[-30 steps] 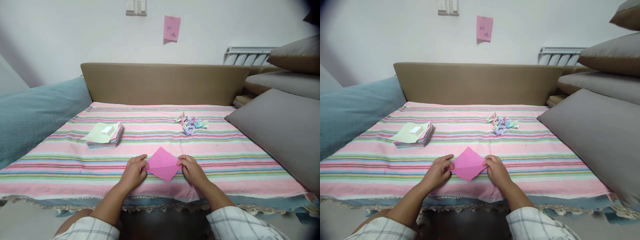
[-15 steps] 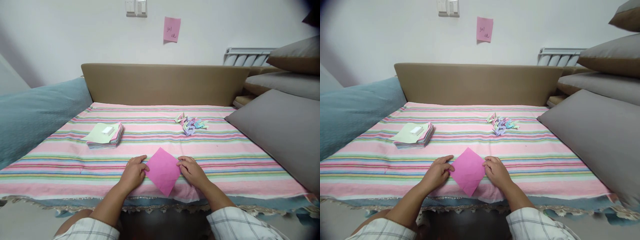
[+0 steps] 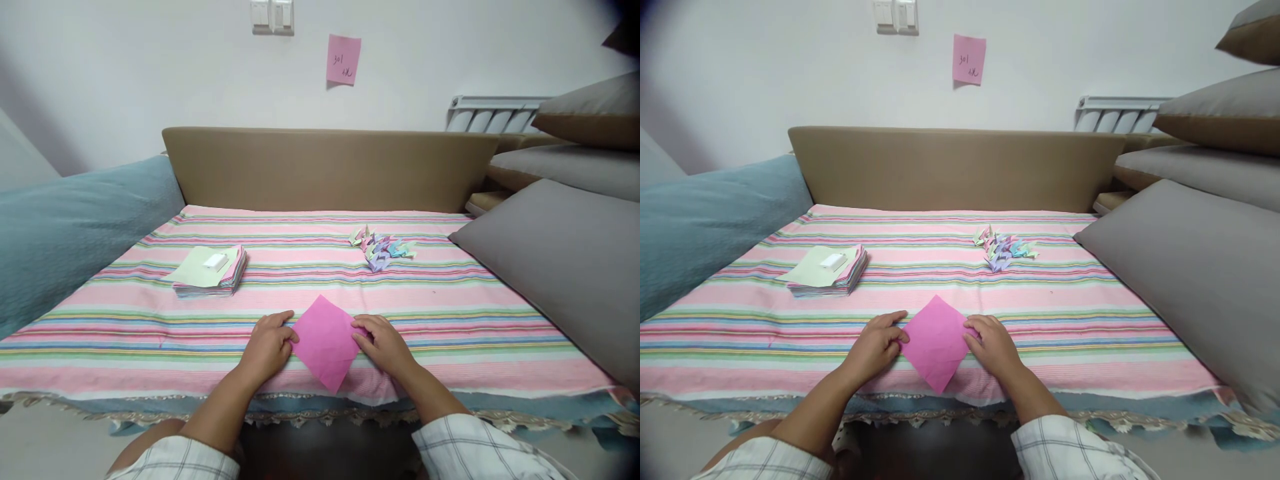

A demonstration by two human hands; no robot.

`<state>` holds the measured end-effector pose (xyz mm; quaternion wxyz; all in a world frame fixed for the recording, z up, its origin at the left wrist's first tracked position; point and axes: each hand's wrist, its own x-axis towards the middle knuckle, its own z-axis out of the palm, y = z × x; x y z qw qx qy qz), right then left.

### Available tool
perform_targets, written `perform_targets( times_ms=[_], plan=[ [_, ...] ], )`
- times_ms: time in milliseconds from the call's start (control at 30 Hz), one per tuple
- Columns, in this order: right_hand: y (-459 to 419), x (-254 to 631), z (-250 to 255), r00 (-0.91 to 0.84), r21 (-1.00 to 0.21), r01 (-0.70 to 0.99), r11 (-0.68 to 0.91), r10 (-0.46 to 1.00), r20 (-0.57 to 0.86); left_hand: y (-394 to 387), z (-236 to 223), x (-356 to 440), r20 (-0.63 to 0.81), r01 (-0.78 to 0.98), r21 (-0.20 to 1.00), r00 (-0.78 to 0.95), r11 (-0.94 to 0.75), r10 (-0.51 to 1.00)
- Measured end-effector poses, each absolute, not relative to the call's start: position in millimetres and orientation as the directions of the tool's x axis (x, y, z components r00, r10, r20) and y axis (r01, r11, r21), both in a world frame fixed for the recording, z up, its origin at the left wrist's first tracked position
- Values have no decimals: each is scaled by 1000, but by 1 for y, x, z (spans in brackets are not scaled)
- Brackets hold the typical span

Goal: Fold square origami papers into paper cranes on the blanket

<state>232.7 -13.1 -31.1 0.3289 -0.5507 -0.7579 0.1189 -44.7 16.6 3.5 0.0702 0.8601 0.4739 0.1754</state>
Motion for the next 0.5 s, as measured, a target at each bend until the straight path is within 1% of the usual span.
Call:
perform_targets(
  times_ms=[233,500],
  plan=[
    [-13,231,-30,-148,-543,750,378,895,420,16,4,-44,228,792,277,496,-544,838],
    [-13,229,-30,-97,-604,709,365,898,428,16,3,-44,241,789,290,488,-542,839]
  ],
)
